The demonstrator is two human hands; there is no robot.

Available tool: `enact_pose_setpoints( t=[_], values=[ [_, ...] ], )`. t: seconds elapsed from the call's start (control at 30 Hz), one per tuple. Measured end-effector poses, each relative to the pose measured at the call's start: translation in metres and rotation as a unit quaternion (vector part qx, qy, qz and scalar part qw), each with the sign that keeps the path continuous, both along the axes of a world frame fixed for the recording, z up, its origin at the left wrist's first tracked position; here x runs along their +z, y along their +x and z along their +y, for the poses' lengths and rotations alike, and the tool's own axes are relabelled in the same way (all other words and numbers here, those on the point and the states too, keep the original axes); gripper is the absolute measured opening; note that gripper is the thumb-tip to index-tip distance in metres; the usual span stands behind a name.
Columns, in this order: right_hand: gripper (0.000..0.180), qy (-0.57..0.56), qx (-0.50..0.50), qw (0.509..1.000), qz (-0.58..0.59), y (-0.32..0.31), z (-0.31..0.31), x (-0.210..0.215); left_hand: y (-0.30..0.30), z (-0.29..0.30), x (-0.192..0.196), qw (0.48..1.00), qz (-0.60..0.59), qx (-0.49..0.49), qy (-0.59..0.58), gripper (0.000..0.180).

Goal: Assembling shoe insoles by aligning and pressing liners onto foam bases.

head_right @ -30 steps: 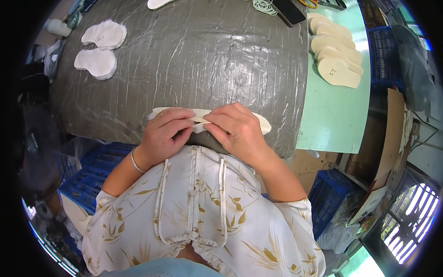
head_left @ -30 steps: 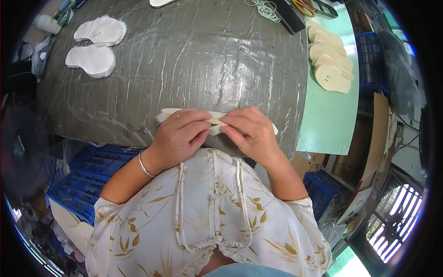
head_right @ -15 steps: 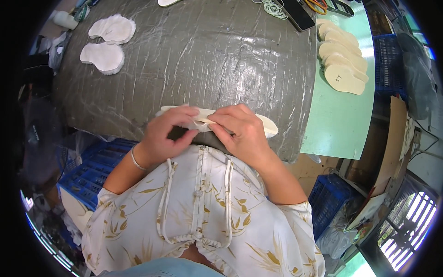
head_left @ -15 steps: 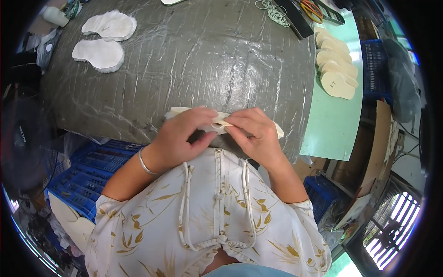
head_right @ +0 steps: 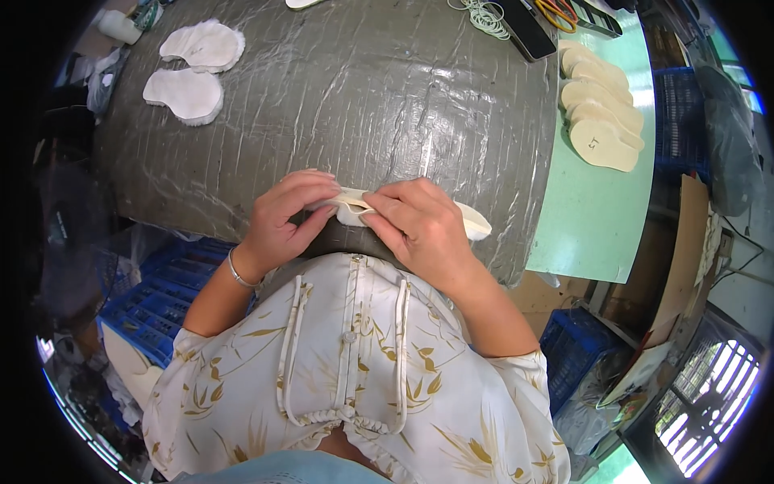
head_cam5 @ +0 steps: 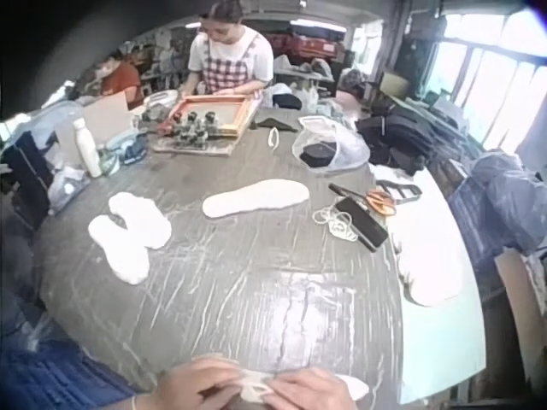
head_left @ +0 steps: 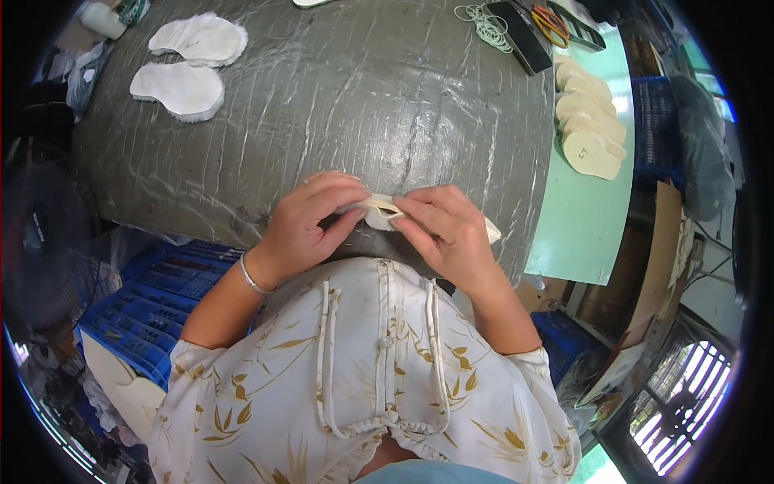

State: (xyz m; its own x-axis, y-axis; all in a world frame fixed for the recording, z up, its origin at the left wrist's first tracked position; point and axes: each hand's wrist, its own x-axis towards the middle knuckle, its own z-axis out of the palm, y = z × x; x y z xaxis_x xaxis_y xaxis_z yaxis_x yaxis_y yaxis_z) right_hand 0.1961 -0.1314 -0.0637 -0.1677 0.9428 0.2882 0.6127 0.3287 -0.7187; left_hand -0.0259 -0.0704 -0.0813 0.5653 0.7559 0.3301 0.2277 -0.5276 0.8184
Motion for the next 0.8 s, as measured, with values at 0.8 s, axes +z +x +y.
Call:
enact_pose_setpoints(
  t=[0.8],
  values=[
    [0.02, 0.077, 0.012, 0.997, -0.01, -0.016, 0.008, -0.004, -0.002, 0.0, -0.011, 0.999, -0.034, -0.008, -0.005, 0.021]
  ],
)
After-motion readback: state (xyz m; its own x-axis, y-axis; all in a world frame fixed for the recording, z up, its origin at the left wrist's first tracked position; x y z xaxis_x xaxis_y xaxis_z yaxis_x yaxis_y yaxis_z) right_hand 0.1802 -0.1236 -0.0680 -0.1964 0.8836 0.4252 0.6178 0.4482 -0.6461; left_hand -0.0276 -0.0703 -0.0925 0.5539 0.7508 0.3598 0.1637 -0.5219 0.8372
